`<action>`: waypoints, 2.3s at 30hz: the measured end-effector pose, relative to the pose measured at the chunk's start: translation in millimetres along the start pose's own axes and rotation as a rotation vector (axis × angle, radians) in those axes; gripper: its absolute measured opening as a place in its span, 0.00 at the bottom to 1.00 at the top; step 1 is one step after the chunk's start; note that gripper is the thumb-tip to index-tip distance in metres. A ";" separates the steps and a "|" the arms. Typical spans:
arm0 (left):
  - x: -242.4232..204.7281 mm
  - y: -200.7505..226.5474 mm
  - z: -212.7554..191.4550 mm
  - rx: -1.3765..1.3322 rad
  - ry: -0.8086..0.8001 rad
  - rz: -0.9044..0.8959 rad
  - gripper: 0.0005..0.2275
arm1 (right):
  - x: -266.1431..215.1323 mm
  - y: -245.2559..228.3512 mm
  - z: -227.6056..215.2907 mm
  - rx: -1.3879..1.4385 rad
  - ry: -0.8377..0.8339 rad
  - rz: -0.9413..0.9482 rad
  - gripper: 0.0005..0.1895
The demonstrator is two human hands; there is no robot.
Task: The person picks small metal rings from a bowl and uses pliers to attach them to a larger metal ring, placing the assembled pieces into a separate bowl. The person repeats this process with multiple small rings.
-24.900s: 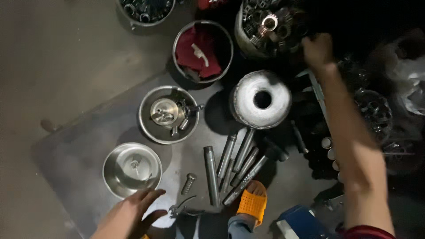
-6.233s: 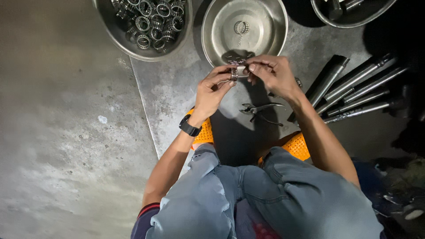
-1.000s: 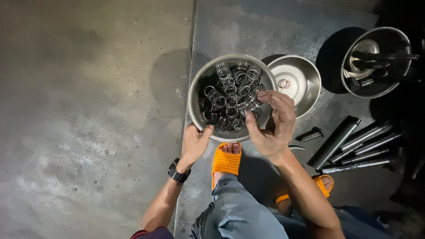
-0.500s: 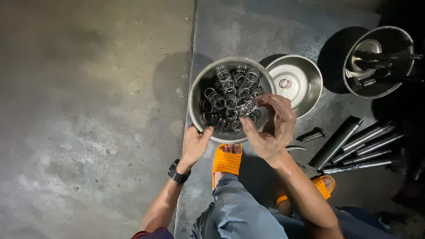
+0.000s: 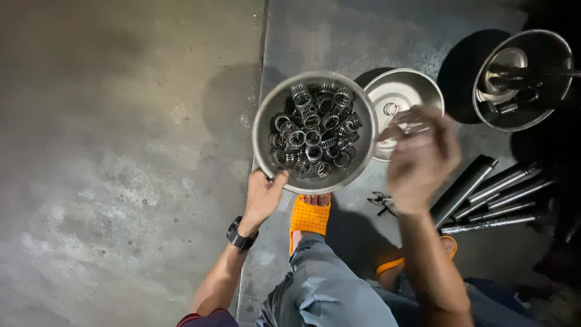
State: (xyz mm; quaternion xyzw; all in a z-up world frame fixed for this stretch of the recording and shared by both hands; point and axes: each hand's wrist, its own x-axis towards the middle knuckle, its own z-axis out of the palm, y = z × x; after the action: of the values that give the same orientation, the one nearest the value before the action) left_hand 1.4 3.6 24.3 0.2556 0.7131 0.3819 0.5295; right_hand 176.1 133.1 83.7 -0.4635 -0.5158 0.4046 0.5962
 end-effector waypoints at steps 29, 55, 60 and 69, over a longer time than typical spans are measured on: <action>7.6 -0.7 9.7 0.096 0.030 0.162 0.14 | 11.7 8.6 -31.8 -1.012 -0.646 -0.188 0.07; 3.7 -7.6 19.5 0.026 -0.023 0.091 0.11 | 12.7 8.1 -35.1 -1.130 -0.989 -0.093 0.09; 4.5 -1.2 16.6 0.036 -0.013 0.087 0.11 | 14.4 19.4 -41.1 -0.958 -0.894 -0.161 0.04; 4.7 -5.9 10.3 -0.004 -0.001 0.043 0.12 | 31.7 -23.1 -33.3 -0.378 -0.569 -0.128 0.03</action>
State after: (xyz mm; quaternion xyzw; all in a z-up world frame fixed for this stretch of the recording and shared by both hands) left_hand 9.9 6.6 15.4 0.2702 0.7063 0.3945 0.5221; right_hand 213.6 153.5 112.4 -0.4012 -0.7550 0.3769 0.3565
